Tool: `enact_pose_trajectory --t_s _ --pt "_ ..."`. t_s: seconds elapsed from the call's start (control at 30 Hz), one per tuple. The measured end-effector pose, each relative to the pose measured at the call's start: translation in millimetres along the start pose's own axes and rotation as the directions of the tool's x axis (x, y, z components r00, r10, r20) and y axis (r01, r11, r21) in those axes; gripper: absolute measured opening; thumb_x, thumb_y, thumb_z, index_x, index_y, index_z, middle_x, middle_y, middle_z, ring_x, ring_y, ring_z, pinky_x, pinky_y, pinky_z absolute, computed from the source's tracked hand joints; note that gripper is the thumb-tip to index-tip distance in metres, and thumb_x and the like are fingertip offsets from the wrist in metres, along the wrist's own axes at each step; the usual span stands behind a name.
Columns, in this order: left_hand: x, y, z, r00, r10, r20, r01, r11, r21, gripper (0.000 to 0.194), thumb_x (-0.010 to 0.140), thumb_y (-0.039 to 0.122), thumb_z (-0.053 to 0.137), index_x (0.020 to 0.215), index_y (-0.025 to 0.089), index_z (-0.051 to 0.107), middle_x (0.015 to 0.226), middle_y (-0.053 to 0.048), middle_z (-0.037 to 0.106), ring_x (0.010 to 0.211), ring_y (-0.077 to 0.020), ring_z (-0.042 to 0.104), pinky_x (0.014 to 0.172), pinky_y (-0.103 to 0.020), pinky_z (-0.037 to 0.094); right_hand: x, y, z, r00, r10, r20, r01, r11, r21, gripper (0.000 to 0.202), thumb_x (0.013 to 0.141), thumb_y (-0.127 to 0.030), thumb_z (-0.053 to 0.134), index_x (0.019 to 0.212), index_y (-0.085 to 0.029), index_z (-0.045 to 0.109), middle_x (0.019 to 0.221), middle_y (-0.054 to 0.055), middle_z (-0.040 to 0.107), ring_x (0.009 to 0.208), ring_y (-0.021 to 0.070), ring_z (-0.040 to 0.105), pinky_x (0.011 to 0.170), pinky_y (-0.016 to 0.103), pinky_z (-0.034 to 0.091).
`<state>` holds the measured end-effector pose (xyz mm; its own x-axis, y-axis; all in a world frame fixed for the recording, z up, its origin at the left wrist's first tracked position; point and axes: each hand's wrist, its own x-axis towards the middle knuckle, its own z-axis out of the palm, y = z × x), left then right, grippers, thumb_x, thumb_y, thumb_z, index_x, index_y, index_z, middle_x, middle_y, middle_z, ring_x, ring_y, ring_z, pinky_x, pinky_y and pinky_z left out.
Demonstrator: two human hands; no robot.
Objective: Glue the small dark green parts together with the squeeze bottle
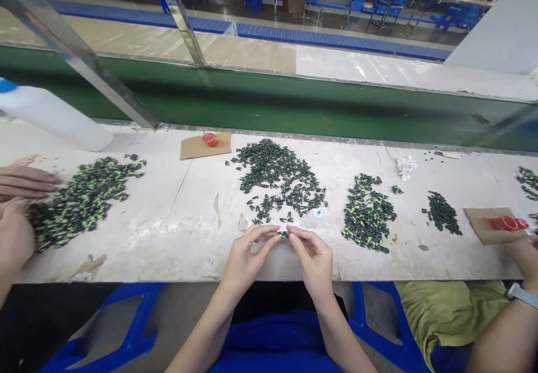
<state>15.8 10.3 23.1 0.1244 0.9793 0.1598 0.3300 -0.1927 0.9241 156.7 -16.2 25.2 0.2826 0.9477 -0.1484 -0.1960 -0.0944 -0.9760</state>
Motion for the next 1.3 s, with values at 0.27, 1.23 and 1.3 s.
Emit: enact_pose_trajectory --t_s 0.27,1.23,1.3 --pt "1.6 13.4 -2.9 0.998 0.055 0.025 -0.052 0.992 -0.113 0.014 0.083 0.029 0.066 0.091 0.023 0.075 0.085 -0.005 0.073 0.082 -0.0188 0.065 0.075 -0.031 0.056 -0.2 -4.1 4.1 1.000 0.005 0.002 -0.005 1.000 0.007 0.015 0.072 -0.033 0.074 0.079 -0.019 0.075 0.082 0.005 0.077 0.079 0.0214 0.073 0.077 0.034 0.060" --pt "-3.8 24.9 -1.7 0.999 -0.017 0.033 0.022 0.986 -0.165 0.009 0.077 0.021 0.069 0.083 0.022 0.075 0.081 -0.004 0.070 0.080 -0.0179 0.067 0.072 -0.028 0.056 9.7 -11.3 -26.3 0.882 -0.321 0.345 0.427 0.853 -0.299 0.034 0.081 -0.017 0.066 0.114 -0.023 0.065 0.085 0.002 0.074 0.082 0.0169 0.072 0.080 0.029 0.060" --pt "-3.8 24.0 -3.2 0.998 0.019 0.061 -0.010 0.990 -0.142 0.009 0.079 0.020 0.067 0.085 0.022 0.074 0.081 -0.004 0.070 0.081 -0.0183 0.066 0.072 -0.029 0.055 10.2 -13.6 -26.5 0.893 -0.274 0.357 0.382 0.881 -0.278 0.033 0.080 -0.018 0.066 0.113 -0.023 0.066 0.085 0.002 0.074 0.081 0.0166 0.072 0.080 0.028 0.059"
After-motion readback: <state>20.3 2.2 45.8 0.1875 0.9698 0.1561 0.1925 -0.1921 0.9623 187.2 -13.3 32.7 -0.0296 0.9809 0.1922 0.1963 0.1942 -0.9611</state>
